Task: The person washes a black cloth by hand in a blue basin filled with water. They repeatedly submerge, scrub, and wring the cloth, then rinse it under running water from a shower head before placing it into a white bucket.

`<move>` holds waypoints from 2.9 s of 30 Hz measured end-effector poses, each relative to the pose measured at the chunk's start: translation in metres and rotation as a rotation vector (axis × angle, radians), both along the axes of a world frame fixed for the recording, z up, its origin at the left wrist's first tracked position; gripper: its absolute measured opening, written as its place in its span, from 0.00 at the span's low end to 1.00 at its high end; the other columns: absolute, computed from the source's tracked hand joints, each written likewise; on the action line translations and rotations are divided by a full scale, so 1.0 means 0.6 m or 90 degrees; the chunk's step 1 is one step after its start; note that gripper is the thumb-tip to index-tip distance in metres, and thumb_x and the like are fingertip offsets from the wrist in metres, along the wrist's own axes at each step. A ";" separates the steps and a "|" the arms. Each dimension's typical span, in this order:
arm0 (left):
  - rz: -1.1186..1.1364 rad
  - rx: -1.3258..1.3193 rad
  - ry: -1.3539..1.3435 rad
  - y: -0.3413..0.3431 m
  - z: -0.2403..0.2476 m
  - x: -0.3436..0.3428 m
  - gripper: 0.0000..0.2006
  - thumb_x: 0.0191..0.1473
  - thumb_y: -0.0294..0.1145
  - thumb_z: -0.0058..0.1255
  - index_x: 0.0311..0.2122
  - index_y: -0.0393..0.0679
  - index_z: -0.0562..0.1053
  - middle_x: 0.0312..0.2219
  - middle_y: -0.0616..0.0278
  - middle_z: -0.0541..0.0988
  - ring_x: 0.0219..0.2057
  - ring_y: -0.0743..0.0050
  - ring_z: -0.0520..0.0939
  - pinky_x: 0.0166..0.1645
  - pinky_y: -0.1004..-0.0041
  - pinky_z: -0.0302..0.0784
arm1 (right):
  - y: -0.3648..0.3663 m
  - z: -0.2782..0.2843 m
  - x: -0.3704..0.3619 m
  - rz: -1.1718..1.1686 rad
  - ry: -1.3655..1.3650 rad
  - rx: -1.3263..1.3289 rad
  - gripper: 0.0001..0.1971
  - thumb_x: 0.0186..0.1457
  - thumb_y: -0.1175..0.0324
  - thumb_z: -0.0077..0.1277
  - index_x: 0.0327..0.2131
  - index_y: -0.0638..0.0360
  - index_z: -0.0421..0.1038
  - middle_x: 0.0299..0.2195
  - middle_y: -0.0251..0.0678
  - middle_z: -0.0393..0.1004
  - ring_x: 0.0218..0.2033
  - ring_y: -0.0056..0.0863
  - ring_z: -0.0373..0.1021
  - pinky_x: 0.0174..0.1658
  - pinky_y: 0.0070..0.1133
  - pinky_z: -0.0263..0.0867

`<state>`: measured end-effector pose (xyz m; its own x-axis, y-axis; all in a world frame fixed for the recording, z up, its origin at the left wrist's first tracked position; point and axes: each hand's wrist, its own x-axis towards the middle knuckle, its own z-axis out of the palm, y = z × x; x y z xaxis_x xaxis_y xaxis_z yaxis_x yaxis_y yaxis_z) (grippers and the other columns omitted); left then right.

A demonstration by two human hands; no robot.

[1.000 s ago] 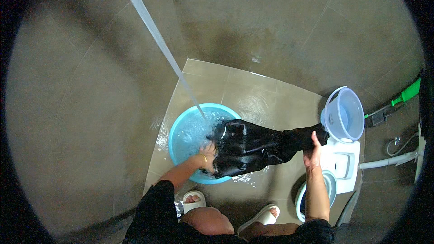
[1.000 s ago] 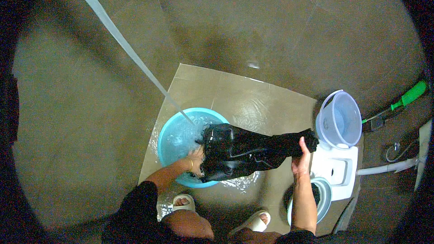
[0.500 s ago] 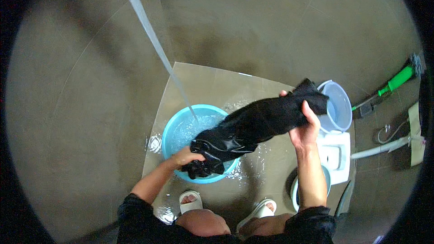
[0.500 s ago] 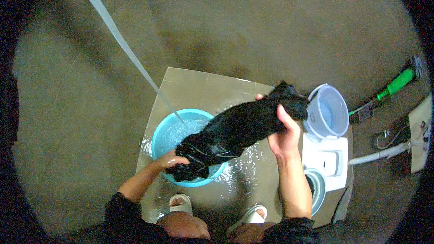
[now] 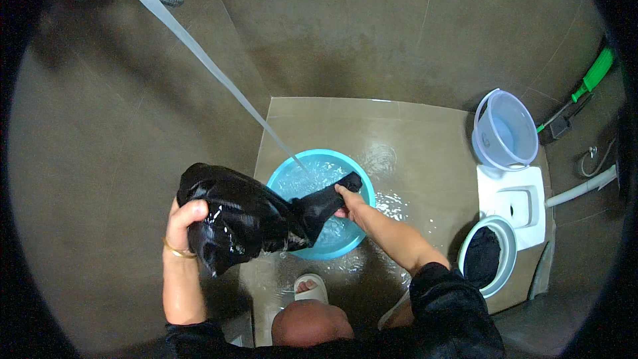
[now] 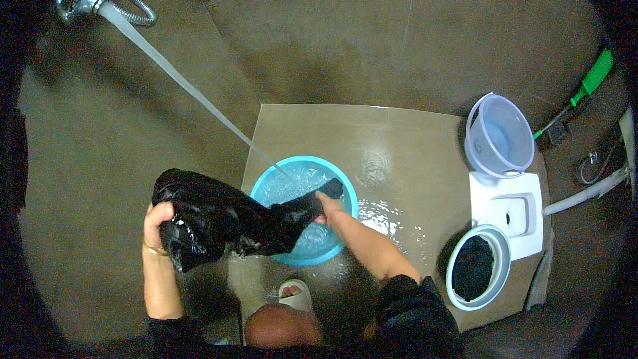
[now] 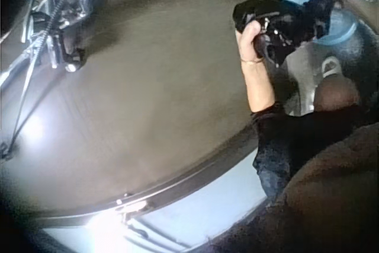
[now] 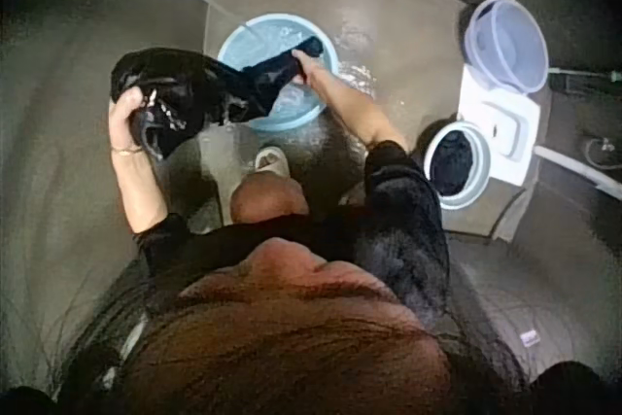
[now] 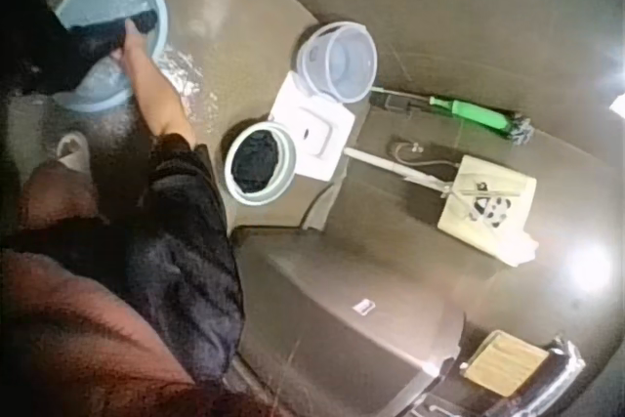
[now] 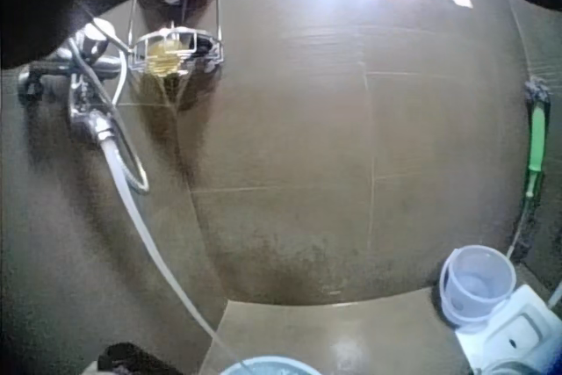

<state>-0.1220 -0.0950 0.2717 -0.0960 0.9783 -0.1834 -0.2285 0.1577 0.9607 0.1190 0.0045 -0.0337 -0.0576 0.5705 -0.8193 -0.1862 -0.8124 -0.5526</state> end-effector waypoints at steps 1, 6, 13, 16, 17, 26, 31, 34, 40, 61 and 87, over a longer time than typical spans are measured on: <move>0.023 -0.015 -0.013 0.010 -0.024 -0.011 0.23 0.35 0.35 0.56 0.40 0.34 0.71 0.32 0.56 0.77 0.33 0.65 0.79 0.40 0.69 0.75 | -0.001 -0.001 0.005 -0.022 -0.008 -0.021 0.19 0.46 0.54 0.56 0.39 0.53 0.68 0.35 0.36 0.73 0.30 0.29 0.72 0.28 0.25 0.71; -0.079 -0.139 0.256 0.075 -0.190 0.009 0.17 0.39 0.39 0.60 0.32 0.36 0.75 0.27 0.61 0.79 0.27 0.71 0.79 0.35 0.73 0.75 | 0.020 -0.030 0.032 -0.033 -0.402 0.375 0.30 0.42 0.65 0.57 0.48 0.71 0.57 0.42 0.50 0.69 0.45 0.44 0.66 0.50 0.30 0.60; -0.425 -0.224 1.163 0.083 -0.427 0.135 0.43 0.32 0.61 0.60 0.51 0.39 0.66 0.61 0.47 0.41 0.61 0.43 0.44 0.55 0.40 0.49 | 0.019 0.063 0.012 0.564 -0.641 0.843 0.26 0.30 0.76 0.55 0.41 0.61 0.63 0.54 0.44 0.57 0.59 0.45 0.47 0.61 0.43 0.39; -0.372 -0.252 1.089 0.068 -0.498 0.156 0.49 0.30 0.63 0.59 0.55 0.38 0.61 0.62 0.48 0.27 0.62 0.37 0.32 0.56 0.35 0.41 | -0.009 0.014 -0.001 0.719 -0.641 0.708 0.26 0.34 0.69 0.56 0.44 0.55 0.65 0.55 0.39 0.56 0.61 0.42 0.44 0.61 0.45 0.36; -0.374 -0.241 1.108 0.063 -0.524 0.163 0.50 0.30 0.63 0.59 0.56 0.38 0.60 0.61 0.47 0.26 0.61 0.36 0.33 0.56 0.35 0.42 | -0.008 0.002 0.004 0.729 -0.624 0.667 0.26 0.35 0.69 0.56 0.44 0.55 0.65 0.55 0.39 0.57 0.60 0.42 0.45 0.61 0.45 0.37; -0.561 -0.203 1.327 0.079 -0.606 0.153 0.27 0.51 0.41 0.46 0.57 0.53 0.59 0.63 0.65 0.39 0.62 0.40 0.40 0.58 0.38 0.45 | -0.011 -0.132 -0.023 1.009 -0.740 0.571 0.36 0.43 0.56 0.54 0.55 0.61 0.56 0.56 0.42 0.56 0.59 0.39 0.48 0.59 0.47 0.41; -0.618 -0.286 1.231 0.103 -0.643 0.141 0.30 0.50 0.39 0.47 0.59 0.52 0.56 0.62 0.64 0.44 0.62 0.48 0.42 0.58 0.41 0.47 | -0.031 -0.197 -0.032 0.893 -0.759 0.641 0.38 0.40 0.60 0.56 0.56 0.60 0.55 0.58 0.44 0.52 0.60 0.42 0.46 0.61 0.44 0.37; -0.556 -0.193 1.228 0.101 -0.634 0.132 0.28 0.49 0.36 0.47 0.58 0.50 0.58 0.61 0.63 0.49 0.61 0.53 0.49 0.56 0.46 0.55 | -0.008 -0.137 -0.018 0.861 -0.591 0.570 0.37 0.39 0.61 0.57 0.55 0.60 0.56 0.58 0.45 0.51 0.61 0.42 0.46 0.62 0.41 0.36; -0.566 -0.036 1.088 0.142 -0.594 0.069 0.21 0.44 0.26 0.49 0.47 0.45 0.70 0.54 0.56 0.64 0.47 0.52 0.72 0.46 0.65 0.74 | 0.036 -0.091 0.040 0.436 -0.188 0.488 0.35 0.38 0.63 0.63 0.50 0.64 0.60 0.48 0.45 0.67 0.49 0.39 0.64 0.53 0.31 0.58; 0.137 0.109 0.589 0.048 0.251 -0.140 0.14 0.42 0.30 0.48 0.38 0.40 0.69 0.30 0.65 0.74 0.29 0.76 0.73 0.35 0.77 0.70 | -0.210 0.154 -0.187 0.247 0.843 -0.022 0.34 0.54 0.43 0.41 0.52 0.64 0.58 0.52 0.46 0.62 0.53 0.37 0.61 0.54 0.32 0.58; 0.085 -0.528 0.070 -0.068 -0.481 -0.013 0.37 0.48 0.61 0.45 0.56 0.44 0.58 0.50 0.49 0.65 0.50 0.54 0.68 0.43 0.49 0.71 | 0.077 0.492 0.202 -0.333 0.634 0.392 0.09 0.43 0.67 0.53 0.28 0.61 0.74 0.28 0.38 0.77 0.26 0.32 0.73 0.34 0.27 0.71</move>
<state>-0.1295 -0.1359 -0.0169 -0.2600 0.5104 -0.8197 -0.2071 0.7997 0.5636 0.2404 0.0510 0.2617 -0.1458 0.9785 -0.1460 -0.9518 -0.1790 -0.2489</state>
